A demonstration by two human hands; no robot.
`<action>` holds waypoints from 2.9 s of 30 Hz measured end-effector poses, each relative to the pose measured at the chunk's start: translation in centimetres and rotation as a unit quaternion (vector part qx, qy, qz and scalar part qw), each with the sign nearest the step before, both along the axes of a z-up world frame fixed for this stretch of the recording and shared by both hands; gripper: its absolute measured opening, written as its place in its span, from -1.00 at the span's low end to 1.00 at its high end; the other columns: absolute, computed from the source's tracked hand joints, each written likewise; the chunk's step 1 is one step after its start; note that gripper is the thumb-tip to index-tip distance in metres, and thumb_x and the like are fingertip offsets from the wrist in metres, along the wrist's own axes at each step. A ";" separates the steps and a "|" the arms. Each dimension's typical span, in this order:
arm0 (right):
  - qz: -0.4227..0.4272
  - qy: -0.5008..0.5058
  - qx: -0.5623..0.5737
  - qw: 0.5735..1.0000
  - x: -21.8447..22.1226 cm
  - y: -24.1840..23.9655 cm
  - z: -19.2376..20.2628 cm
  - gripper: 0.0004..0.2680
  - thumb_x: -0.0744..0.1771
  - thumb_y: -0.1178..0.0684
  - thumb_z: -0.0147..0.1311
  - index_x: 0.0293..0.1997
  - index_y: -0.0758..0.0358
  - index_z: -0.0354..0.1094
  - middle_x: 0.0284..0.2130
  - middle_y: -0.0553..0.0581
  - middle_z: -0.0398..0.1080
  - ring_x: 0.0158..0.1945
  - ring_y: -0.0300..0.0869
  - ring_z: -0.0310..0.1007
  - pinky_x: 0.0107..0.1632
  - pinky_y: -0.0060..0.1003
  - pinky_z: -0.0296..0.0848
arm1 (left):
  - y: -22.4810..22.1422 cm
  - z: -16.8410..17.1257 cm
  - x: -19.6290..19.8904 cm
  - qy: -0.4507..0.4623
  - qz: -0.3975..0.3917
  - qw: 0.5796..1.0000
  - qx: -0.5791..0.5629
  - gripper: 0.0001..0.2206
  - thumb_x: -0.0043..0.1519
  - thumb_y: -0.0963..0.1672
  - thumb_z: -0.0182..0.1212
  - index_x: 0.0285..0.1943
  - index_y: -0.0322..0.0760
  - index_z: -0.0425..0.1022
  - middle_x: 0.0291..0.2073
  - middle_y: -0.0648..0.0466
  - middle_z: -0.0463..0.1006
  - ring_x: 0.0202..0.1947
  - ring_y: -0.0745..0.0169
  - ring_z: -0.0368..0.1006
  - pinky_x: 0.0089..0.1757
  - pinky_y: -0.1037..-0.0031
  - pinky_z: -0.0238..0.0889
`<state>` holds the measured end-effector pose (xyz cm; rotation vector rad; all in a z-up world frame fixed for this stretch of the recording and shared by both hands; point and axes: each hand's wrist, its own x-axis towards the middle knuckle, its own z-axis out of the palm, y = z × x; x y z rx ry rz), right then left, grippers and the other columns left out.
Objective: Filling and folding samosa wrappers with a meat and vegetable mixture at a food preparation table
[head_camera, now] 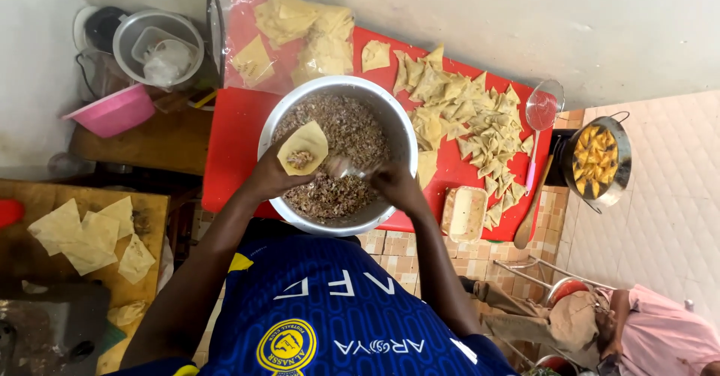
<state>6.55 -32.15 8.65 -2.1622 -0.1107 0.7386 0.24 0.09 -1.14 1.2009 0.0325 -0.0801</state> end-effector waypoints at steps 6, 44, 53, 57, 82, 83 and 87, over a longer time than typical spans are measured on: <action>-0.208 -0.054 0.314 0.925 -1.8 6.4 0.2 -0.73 0.31 0.29 0.53 0.06 0.25 0.55 -0.10 0.07 0.66 -0.02 -0.23 0.66 0.03 -0.31 0.70 | -2.7 4.6 -0.2 -0.013 -0.082 0.996 0.030 -0.14 0.07 -0.29 0.67 0.64 -0.34 0.35 0.20 -0.35 0.68 0.19 -0.29 0.63 0.15 -0.17 0.49; -0.090 -0.177 0.284 0.938 -4.3 6.1 7.5 -0.91 0.40 0.19 0.38 -0.02 0.36 0.67 0.06 0.48 0.60 0.16 0.30 0.66 0.28 0.20 0.53 | -6.1 10.7 3.7 0.045 -0.221 0.970 -0.093 -0.51 -0.09 -0.32 0.73 0.08 -0.49 0.76 -0.10 -0.29 0.80 -0.12 -0.02 0.71 -0.13 0.17 0.65; -0.040 -0.444 0.124 0.886 -3.2 1.4 3.8 -0.73 0.38 0.04 0.45 0.14 0.32 0.56 0.13 0.25 0.59 0.34 0.22 0.46 0.49 0.16 0.30 | -10.1 11.6 5.7 0.058 -0.267 0.930 -0.244 -0.31 0.57 0.14 -0.02 0.76 -0.26 -0.02 0.66 -0.25 0.07 0.42 -0.22 0.43 0.32 -0.09 0.42; -0.158 -0.381 0.136 0.901 -4.2 -2.7 0.9 -0.70 0.32 0.04 0.55 0.13 0.23 0.62 -0.02 0.23 0.67 0.16 0.21 0.65 0.28 0.11 0.54 | -14.4 4.3 5.2 0.179 -0.130 0.967 -0.131 -0.72 0.25 -0.30 0.56 0.13 -0.45 0.70 -0.06 -0.15 0.76 -0.06 -0.02 0.76 0.00 0.14 0.69; -0.169 -0.233 -0.478 0.830 -14.7 -30.8 -21.1 -0.82 0.28 -0.06 0.45 -0.06 -0.02 0.71 0.43 0.12 0.41 0.68 0.09 0.08 0.62 0.45 -0.16 | -21.5 4.9 6.9 0.212 -0.177 0.946 -0.169 -0.62 0.27 -0.36 0.33 0.29 -0.53 0.54 0.16 -0.43 0.67 0.15 -0.32 0.70 0.13 0.08 0.68; -0.206 -0.222 -0.452 0.839 -14.9 -31.7 -22.6 -0.77 0.26 -0.11 0.48 -0.07 -0.01 0.62 0.30 0.06 0.38 0.56 0.08 0.15 0.60 0.43 -0.09 | -21.1 4.3 6.8 0.198 -0.182 0.945 -0.185 -0.62 0.25 -0.37 0.33 0.28 -0.52 0.56 0.16 -0.45 0.68 0.15 -0.33 0.70 0.13 0.08 0.67; -0.409 -0.183 -0.249 0.859 -12.4 -30.9 -18.2 -0.59 0.15 -0.17 0.64 -0.12 0.05 0.41 0.10 -0.02 0.29 0.33 0.07 0.24 0.27 0.36 0.39 | -19.4 2.8 5.2 0.172 -0.165 0.929 -0.282 -0.50 0.13 -0.38 0.39 0.32 -0.50 0.60 0.12 -0.55 0.67 0.10 -0.45 0.72 0.07 0.01 0.71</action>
